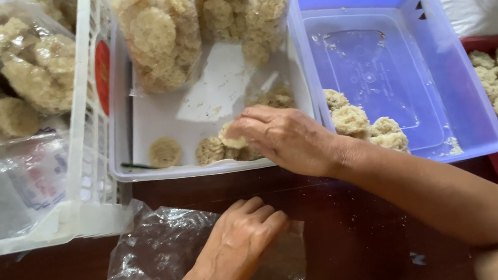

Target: Sort small round snacks between trays and place them into a plastic bag

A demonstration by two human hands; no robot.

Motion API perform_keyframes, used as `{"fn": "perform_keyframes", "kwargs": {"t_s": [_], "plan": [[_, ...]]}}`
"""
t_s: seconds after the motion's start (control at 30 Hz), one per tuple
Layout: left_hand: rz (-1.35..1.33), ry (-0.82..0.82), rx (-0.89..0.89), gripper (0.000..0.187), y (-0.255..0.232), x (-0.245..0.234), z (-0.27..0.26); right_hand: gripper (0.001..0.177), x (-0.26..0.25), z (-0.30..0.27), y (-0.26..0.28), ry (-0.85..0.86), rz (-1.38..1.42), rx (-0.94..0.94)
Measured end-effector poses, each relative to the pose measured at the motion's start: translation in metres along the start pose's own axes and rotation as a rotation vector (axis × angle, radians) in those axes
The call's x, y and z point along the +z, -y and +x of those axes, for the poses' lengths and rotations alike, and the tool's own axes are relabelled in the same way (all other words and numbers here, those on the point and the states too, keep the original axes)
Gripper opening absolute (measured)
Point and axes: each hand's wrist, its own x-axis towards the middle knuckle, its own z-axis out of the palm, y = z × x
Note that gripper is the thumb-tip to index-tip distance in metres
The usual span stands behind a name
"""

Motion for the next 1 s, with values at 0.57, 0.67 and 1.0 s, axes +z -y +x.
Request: {"fn": "perform_keyframes", "kwargs": {"t_s": [0.57, 0.67, 1.0], "plan": [[-0.010, 0.095, 0.049, 0.023, 0.023, 0.029, -0.008, 0.032, -0.098, -0.155, -0.026, -0.429, -0.194, 0.604], [0.001, 0.091, 0.066, 0.022, 0.029, 0.037, -0.012, 0.037, -0.121, -0.234, -0.061, -0.456, -0.504, 0.937], [-0.014, 0.091, 0.019, 0.016, 0.028, 0.036, -0.011, 0.054, -0.127, -0.332, -0.080, -0.159, -0.888, 1.422]]}}
